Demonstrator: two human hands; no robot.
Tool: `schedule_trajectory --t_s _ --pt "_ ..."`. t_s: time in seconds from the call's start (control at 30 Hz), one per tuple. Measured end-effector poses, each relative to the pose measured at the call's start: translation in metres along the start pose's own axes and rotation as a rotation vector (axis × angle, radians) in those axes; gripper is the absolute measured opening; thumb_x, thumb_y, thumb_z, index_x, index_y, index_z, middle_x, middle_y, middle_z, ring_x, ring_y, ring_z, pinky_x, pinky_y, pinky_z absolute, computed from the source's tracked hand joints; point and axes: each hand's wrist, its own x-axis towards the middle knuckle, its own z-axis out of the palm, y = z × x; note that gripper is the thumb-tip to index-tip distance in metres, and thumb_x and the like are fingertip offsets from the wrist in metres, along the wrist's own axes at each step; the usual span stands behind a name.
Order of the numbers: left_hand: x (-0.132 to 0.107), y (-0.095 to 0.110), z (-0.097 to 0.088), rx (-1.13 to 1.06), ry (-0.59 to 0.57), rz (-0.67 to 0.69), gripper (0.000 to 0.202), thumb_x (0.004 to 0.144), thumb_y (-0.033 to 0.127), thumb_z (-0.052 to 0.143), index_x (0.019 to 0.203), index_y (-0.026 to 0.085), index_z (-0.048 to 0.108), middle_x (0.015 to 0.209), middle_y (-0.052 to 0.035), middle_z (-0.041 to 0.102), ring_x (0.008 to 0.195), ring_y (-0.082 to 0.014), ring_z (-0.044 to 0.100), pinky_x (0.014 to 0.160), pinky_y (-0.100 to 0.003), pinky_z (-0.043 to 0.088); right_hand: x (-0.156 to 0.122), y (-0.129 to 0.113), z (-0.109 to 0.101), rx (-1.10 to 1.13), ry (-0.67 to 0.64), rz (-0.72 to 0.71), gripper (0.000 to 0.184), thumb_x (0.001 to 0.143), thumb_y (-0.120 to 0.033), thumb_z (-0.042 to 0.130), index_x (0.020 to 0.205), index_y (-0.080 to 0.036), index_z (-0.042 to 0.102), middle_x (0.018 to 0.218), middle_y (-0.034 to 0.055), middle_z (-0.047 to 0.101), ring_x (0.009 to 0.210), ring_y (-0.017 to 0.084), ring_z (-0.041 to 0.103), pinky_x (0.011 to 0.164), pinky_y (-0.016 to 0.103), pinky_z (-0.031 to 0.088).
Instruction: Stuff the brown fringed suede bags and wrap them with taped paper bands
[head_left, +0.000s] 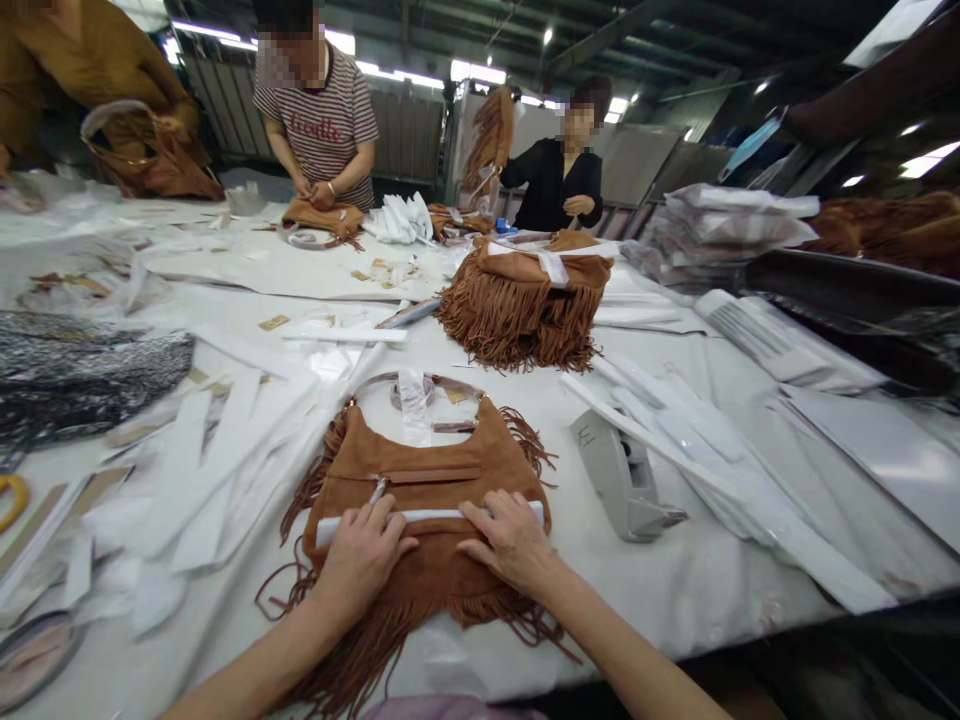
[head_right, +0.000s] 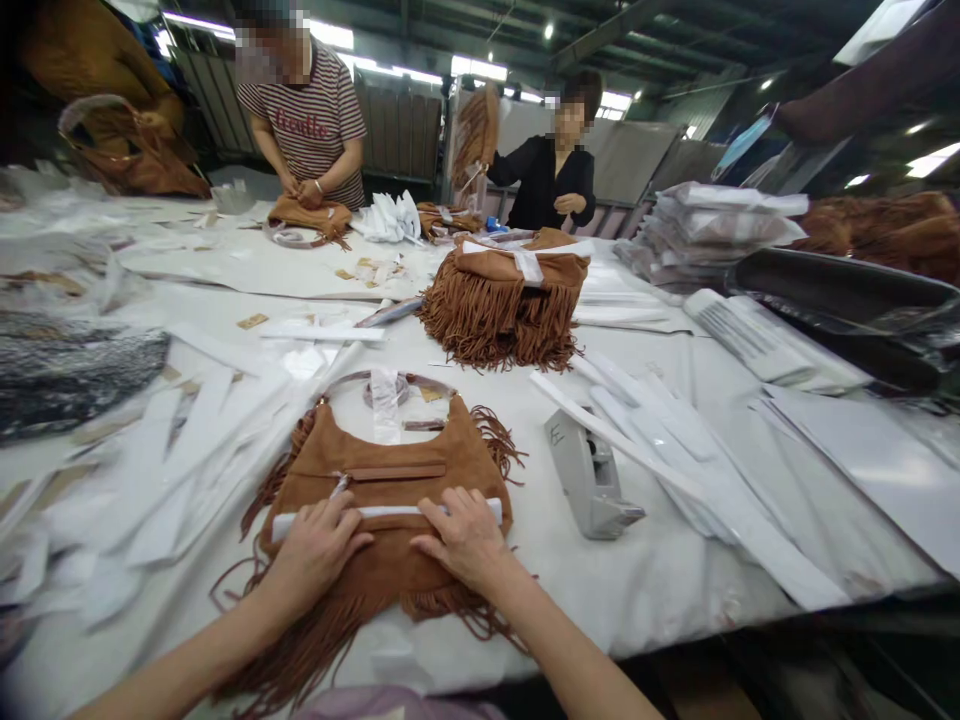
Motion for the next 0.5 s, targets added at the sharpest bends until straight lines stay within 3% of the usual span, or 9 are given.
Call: schedule_trajectory --t_s 0.13,0.27,0.5 --pt "0.0 -0.002 -0.005 0.029 0.023 -0.026 0.02 0.09 0.04 0.053 0.089 0.021 0.059 0.105 -0.0073 0.058 0.094 -0.026 0.05 0.081 -0.042 0.037 0.002 0.013 0.001 0.001 0.011 -0.02 0.037 0.089 -0.053 0.049 0.109 -0.023 0.06 0.088 0.0066 0.056 0.079 0.02 0.045 0.07 0.033 0.029" --pt "0.001 -0.003 -0.007 0.027 -0.001 -0.01 0.02 0.089 0.04 0.054 0.086 0.02 0.058 0.093 -0.0057 0.059 0.089 -0.0244 0.051 0.081 -0.041 0.038 0.005 0.018 0.0 0.051 -0.014 -0.05 0.031 0.092 -0.047 0.048 0.108 -0.023 0.06 0.088 0.0058 0.055 0.078 0.019 0.045 0.072 0.032 0.03" --pt "0.004 -0.004 -0.004 0.02 0.057 0.067 0.017 0.088 0.034 0.058 0.09 0.017 0.055 0.118 -0.0097 0.054 0.105 -0.0262 0.05 0.093 -0.043 0.036 0.015 0.011 -0.002 0.12 -0.062 -0.09 0.028 0.091 -0.041 0.051 0.111 -0.023 0.058 0.09 0.0049 0.056 0.081 0.019 0.047 0.072 0.032 0.032"
